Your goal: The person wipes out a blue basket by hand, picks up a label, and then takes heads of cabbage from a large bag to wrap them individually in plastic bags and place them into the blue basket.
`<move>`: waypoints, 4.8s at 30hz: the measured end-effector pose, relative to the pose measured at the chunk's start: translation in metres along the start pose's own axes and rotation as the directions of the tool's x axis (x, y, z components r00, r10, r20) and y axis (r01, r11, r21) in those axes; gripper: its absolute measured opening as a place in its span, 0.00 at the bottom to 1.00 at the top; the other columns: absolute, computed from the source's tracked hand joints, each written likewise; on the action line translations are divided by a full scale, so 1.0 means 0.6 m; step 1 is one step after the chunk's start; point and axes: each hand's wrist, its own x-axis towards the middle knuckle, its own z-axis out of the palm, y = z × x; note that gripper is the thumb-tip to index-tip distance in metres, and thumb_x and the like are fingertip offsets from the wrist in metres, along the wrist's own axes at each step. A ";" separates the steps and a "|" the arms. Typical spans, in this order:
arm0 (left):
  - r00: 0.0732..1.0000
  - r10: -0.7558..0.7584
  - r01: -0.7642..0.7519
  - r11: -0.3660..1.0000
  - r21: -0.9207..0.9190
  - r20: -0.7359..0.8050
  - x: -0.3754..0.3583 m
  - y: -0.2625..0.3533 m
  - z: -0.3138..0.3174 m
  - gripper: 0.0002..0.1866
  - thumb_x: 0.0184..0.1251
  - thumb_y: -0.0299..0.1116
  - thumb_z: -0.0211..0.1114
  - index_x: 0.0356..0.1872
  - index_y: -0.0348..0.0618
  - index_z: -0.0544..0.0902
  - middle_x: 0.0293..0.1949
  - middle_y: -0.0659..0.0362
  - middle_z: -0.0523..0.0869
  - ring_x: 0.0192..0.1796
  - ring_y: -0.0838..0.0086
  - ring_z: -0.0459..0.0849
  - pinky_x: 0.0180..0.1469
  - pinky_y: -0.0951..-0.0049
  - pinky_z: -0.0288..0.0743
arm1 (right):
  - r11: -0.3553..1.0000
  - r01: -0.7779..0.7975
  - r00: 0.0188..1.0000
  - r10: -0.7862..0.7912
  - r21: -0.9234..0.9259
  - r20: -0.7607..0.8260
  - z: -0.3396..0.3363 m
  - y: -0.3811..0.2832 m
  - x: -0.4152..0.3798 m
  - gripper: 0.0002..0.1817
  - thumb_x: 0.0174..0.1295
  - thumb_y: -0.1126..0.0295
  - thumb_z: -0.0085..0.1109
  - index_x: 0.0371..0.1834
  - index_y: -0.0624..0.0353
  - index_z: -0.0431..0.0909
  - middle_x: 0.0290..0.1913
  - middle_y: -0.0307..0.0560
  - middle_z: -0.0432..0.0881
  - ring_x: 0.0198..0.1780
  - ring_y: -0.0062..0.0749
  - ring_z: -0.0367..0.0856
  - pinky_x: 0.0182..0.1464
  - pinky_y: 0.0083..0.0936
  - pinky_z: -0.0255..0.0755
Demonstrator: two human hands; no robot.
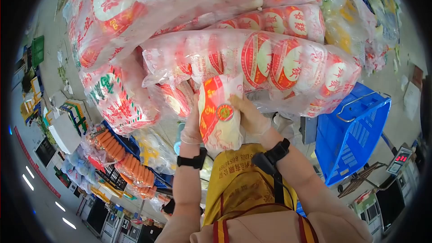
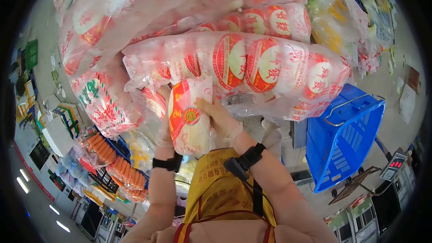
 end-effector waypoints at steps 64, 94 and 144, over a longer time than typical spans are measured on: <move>0.867 0.426 -0.003 0.522 0.853 -0.258 0.071 -0.351 0.307 0.34 0.63 0.48 0.63 0.65 0.39 0.64 0.60 0.55 0.73 0.60 0.67 0.74 0.62 0.65 0.68 | 0.394 0.895 0.410 -0.546 0.208 -0.730 -1.034 -0.298 -0.709 0.34 0.60 0.44 0.57 0.63 0.56 0.68 0.56 0.49 0.78 0.54 0.38 0.78 0.59 0.34 0.71; 0.619 -0.501 -0.783 -0.451 0.428 0.605 0.317 -0.958 0.671 0.54 0.45 0.31 0.75 0.71 0.33 0.48 0.58 0.41 0.70 0.58 0.52 0.72 0.63 0.60 0.62 | 0.462 0.882 0.457 -0.796 0.090 -0.397 -0.984 -0.311 -0.739 0.52 0.43 0.71 0.71 0.73 0.56 0.49 0.62 0.42 0.69 0.62 0.29 0.68 0.64 0.29 0.64; 0.948 0.313 -0.249 0.604 0.757 0.062 0.264 -0.128 0.255 0.18 0.58 0.34 0.70 0.43 0.28 0.80 0.39 0.53 0.85 0.36 0.75 0.84 0.38 0.75 0.80 | 0.835 0.538 0.748 -0.538 -0.120 -0.390 -0.175 -0.095 -0.101 0.30 0.63 0.68 0.51 0.68 0.60 0.55 0.59 0.47 0.68 0.58 0.29 0.67 0.62 0.27 0.60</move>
